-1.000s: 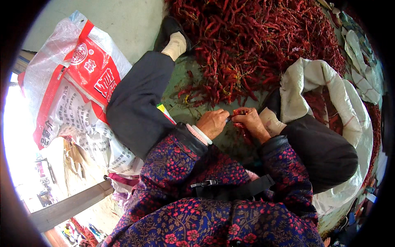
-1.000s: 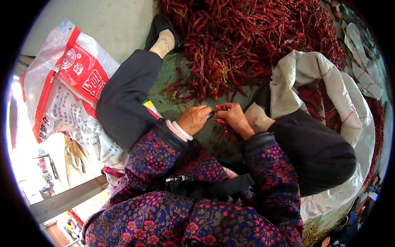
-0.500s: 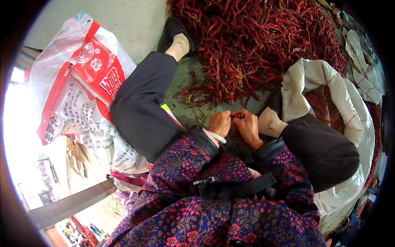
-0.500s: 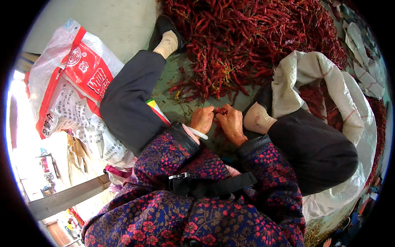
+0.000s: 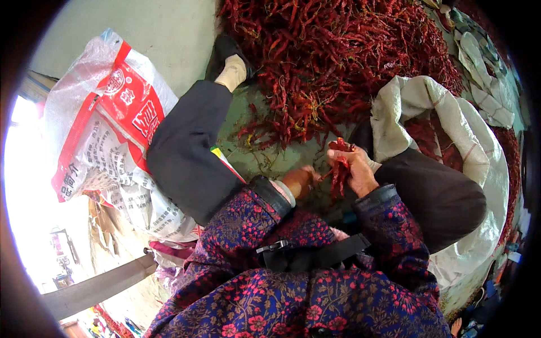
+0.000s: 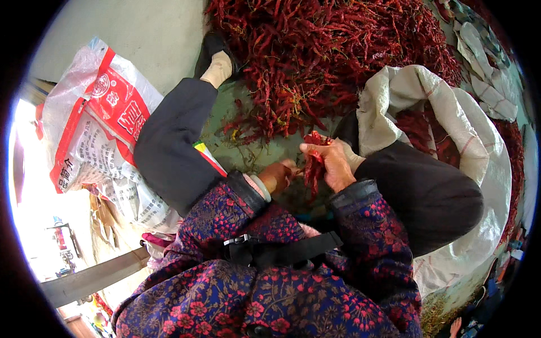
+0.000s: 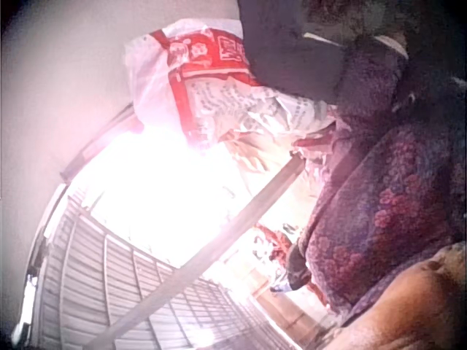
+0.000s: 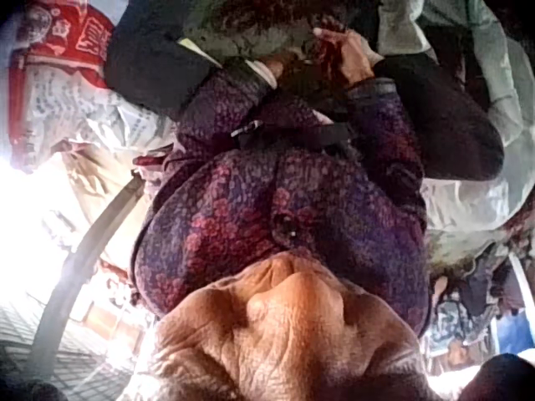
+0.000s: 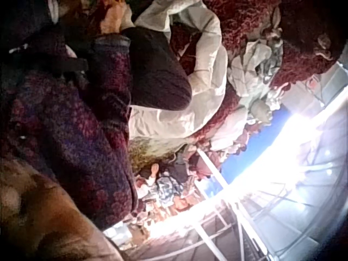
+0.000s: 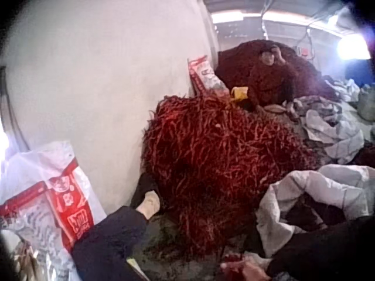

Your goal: The person sits on the floor and removes stems from dried red chili peppers by hand. The peppers are picked from a large pile, the stems are pulled off, and the peppers are placed into a white sack.

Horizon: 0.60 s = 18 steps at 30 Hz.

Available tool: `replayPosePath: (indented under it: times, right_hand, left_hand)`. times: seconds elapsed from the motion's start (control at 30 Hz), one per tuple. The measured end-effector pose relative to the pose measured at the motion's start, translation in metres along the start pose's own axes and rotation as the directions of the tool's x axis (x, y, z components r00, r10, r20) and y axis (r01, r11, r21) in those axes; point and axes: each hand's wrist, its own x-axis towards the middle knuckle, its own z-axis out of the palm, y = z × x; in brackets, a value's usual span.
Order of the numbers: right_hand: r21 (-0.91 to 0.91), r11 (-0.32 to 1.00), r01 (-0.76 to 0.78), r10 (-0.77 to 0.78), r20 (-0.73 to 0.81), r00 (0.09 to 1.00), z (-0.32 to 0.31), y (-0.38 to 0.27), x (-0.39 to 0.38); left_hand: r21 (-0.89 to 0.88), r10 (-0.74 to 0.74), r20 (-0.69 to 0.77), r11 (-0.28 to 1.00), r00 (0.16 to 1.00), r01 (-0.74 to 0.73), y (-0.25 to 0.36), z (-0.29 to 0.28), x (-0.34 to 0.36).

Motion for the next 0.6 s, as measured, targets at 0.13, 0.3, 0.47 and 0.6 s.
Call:
replayPosePath:
  times: [0.13, 0.3, 0.47, 0.6]
  right_hand:
    - [-0.109, 0.993, -0.049, 0.042, -0.065, 0.997, 0.001, 0.011, 0.001]
    - [-0.29, 0.955, 0.065, -0.084, -0.053, 0.995, 0.011, 0.015, -0.001]
    - [-0.42, 0.89, 0.179, -0.177, 0.044, 0.983, 0.005, 0.024, 0.008]
    - [-0.627, 0.697, 0.347, -0.383, 0.083, 0.92, 0.005, 0.019, 0.008]
  left_hand:
    - [0.29, 0.139, -0.368, 0.957, 0.92, -0.028, 0.022, -0.043, 0.008]
    - [0.111, 0.083, -0.314, 0.993, 0.946, -0.05, 0.012, -0.042, 0.036]
    - [-0.308, -0.172, -0.482, 0.951, 0.859, 0.018, -0.017, -0.041, 0.047]
    - [-0.67, -0.416, -0.483, 0.742, 0.771, -0.019, 0.031, -0.075, 0.008]
